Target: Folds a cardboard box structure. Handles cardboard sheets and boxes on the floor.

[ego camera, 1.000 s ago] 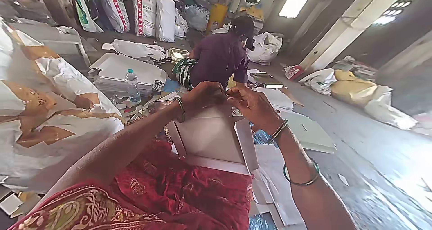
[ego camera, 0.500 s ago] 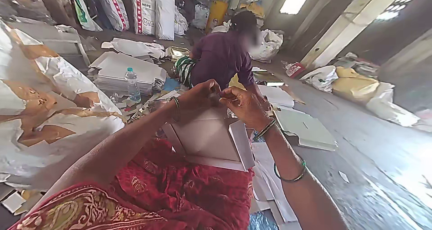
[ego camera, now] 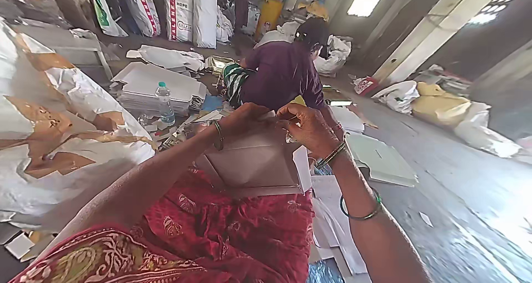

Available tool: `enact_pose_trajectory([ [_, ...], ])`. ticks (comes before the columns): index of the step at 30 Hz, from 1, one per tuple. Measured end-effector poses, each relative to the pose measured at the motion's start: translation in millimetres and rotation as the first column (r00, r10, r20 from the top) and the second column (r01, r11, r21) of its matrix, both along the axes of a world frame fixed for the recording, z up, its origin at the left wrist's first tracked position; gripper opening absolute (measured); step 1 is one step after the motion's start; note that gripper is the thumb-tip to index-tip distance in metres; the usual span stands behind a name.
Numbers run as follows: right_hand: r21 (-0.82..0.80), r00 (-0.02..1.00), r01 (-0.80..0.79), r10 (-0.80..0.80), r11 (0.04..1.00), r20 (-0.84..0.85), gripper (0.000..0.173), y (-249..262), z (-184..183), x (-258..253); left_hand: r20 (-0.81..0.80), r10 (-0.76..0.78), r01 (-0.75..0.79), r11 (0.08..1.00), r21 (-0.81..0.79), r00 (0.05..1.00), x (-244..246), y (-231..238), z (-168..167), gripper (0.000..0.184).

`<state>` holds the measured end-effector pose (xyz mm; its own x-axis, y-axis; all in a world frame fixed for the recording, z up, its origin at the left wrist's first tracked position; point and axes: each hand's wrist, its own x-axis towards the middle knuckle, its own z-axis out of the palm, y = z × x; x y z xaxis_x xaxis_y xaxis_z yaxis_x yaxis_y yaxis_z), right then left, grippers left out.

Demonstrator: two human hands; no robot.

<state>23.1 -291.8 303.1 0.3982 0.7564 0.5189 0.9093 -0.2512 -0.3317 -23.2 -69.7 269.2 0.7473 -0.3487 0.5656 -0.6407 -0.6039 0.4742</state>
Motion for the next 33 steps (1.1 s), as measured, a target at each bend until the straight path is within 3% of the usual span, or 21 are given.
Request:
enact_pose_trajectory([
  [3, -0.018, 0.997, -0.045, 0.046, 0.999, 0.061, 0.011, -3, 0, 2, 0.019, -0.044, 0.044, 0.999, 0.007, 0.999, 4, 1, 1, 0.017],
  [7, 0.102, 0.986, -0.118, 0.104, 0.988, 0.131, 0.010, 0, -11, 8, 0.042, -0.092, 0.093, 0.995, -0.024, 0.995, 4, 2, 2, 0.017],
  [11, 0.252, 0.967, -0.207, 0.159, 0.945, 0.199, 0.009, -2, -23, 5, -0.043, -0.244, 0.224, 0.935, -0.274, 0.969, 1, -1, -1, 0.012],
  [14, 0.322, 0.963, -0.266, 0.240, 0.909, 0.118, 0.008, -5, -26, 5, -0.108, -0.315, 0.254, 0.889, -0.382, 0.943, 1, 0, -3, 0.005],
  [18, 0.233, 0.951, -0.267, 0.295, 0.935, -0.097, 0.017, -19, -15, 9, -0.035, -0.228, 0.213, 0.944, -0.252, 0.973, 4, 0, -3, 0.017],
  [23, 0.180, 0.976, -0.208, 0.192, 0.961, 0.105, 0.008, -9, -16, 0, 0.007, -0.084, 0.084, 0.996, -0.036, 0.996, -2, -8, 2, 0.020],
  [25, 0.243, 0.980, -0.196, 0.180, 0.950, 0.086, 0.009, -6, -23, -1, 0.018, -0.043, 0.044, 0.998, -0.036, 0.999, -5, -12, 2, 0.024],
  [30, 0.609, 0.957, -0.125, 0.257, 0.783, -0.133, 0.017, -11, -18, -2, 0.052, -0.070, 0.079, 0.981, -0.176, 0.996, -3, 2, 2, 0.018],
  [33, 0.750, 0.939, -0.120, 0.320, 0.651, -0.127, 0.019, -34, 9, 1, 0.002, 0.003, -0.002, 0.953, -0.301, 1.000, 2, 22, -5, 0.014],
])
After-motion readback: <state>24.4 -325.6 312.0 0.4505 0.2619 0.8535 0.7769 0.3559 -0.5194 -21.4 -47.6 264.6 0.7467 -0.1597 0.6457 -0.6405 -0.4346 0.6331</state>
